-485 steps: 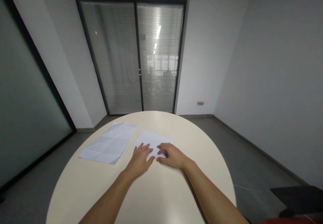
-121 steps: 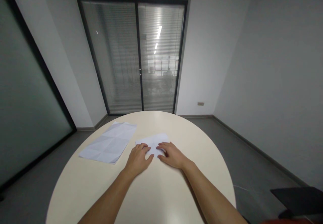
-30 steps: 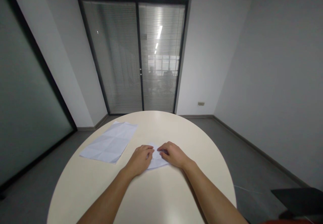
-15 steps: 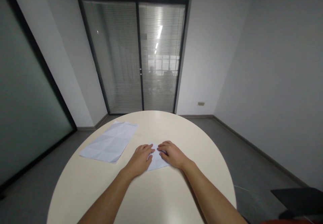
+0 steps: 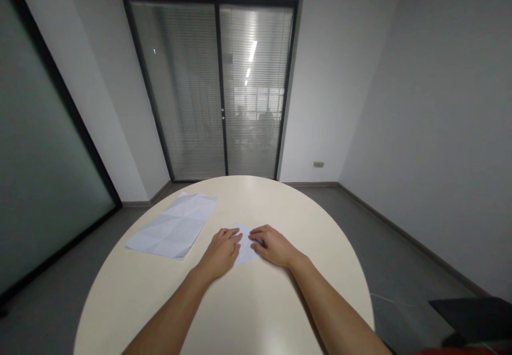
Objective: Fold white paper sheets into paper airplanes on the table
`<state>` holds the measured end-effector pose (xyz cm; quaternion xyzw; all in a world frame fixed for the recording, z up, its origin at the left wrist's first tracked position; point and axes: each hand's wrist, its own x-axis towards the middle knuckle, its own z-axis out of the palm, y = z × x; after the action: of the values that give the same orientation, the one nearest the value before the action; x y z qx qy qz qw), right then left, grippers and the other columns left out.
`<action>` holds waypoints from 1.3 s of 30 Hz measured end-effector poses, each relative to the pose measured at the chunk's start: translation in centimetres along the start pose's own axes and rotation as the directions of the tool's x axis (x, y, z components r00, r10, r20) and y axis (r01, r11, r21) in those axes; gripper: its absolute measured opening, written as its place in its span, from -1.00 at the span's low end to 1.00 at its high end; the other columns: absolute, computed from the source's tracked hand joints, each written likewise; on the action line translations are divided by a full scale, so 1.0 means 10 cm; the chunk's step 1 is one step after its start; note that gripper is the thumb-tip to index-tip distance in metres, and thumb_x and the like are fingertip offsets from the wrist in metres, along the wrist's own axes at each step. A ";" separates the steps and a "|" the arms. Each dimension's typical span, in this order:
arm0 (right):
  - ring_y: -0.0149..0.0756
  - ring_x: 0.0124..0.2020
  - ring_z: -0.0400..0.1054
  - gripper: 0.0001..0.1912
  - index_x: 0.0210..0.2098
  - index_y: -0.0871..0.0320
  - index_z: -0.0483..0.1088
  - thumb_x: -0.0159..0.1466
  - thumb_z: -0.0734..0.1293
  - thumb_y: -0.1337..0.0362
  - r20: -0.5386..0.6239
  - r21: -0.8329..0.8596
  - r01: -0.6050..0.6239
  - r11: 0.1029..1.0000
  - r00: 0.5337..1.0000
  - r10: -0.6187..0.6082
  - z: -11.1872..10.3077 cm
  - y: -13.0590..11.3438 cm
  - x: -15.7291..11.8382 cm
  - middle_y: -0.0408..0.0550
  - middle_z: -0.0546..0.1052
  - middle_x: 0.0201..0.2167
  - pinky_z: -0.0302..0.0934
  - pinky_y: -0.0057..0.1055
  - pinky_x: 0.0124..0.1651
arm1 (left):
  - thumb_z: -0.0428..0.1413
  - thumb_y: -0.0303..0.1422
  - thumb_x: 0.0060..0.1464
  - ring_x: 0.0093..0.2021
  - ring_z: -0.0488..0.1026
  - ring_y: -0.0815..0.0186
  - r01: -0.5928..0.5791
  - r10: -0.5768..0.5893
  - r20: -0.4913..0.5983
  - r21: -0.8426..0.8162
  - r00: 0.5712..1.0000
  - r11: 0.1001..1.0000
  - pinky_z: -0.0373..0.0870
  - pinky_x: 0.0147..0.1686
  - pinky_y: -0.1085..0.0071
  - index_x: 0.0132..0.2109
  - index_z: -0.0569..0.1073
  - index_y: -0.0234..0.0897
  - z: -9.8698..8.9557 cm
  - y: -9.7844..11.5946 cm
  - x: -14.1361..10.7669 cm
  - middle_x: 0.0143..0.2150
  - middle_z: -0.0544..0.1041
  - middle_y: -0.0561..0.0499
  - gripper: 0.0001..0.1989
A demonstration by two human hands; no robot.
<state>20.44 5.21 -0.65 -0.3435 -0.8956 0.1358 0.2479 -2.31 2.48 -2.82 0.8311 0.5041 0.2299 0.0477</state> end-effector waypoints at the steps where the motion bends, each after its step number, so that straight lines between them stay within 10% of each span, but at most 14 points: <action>1: -0.11 0.10 0.39 -0.69 0.01 0.12 0.56 0.33 0.30 0.26 0.000 -0.003 -0.003 1.000 1.000 0.003 0.00 0.01 0.00 0.06 0.58 0.03 0.22 -0.21 0.19 | -0.02 -0.36 0.28 0.20 0.32 0.10 -0.007 0.007 -0.001 -0.001 1.000 1.000 0.27 0.22 0.09 0.18 0.49 -0.21 0.00 0.00 0.00 0.24 0.46 -0.12 -0.62; 13: -0.10 0.09 0.39 -0.66 0.04 0.17 0.55 0.32 0.27 0.32 -0.018 -0.041 -0.059 0.997 0.998 0.059 0.04 0.09 0.01 0.08 0.57 0.03 0.23 -0.21 0.18 | 0.18 -0.07 0.13 0.29 0.28 -0.01 -0.054 0.054 0.067 -0.006 0.996 0.999 0.12 0.32 0.01 0.19 0.48 -0.20 -0.09 0.09 -0.04 0.31 0.39 -0.13 -0.46; 39: -0.08 0.09 0.39 -0.62 -0.01 0.14 0.57 0.23 0.39 0.15 0.041 0.007 -0.006 1.000 0.999 0.006 -0.02 0.00 0.00 0.09 0.56 0.05 0.23 -0.24 0.19 | -0.06 -0.05 0.32 0.40 0.14 0.01 0.054 -0.063 0.128 0.076 0.990 0.996 0.02 0.36 -0.05 0.29 0.38 -0.16 -0.06 0.09 -0.02 0.39 0.27 -0.11 -0.48</action>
<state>20.56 5.19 -0.50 -0.3425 -0.8989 0.1467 0.2305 -1.89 1.74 -2.12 0.8304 0.5320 0.1554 0.0570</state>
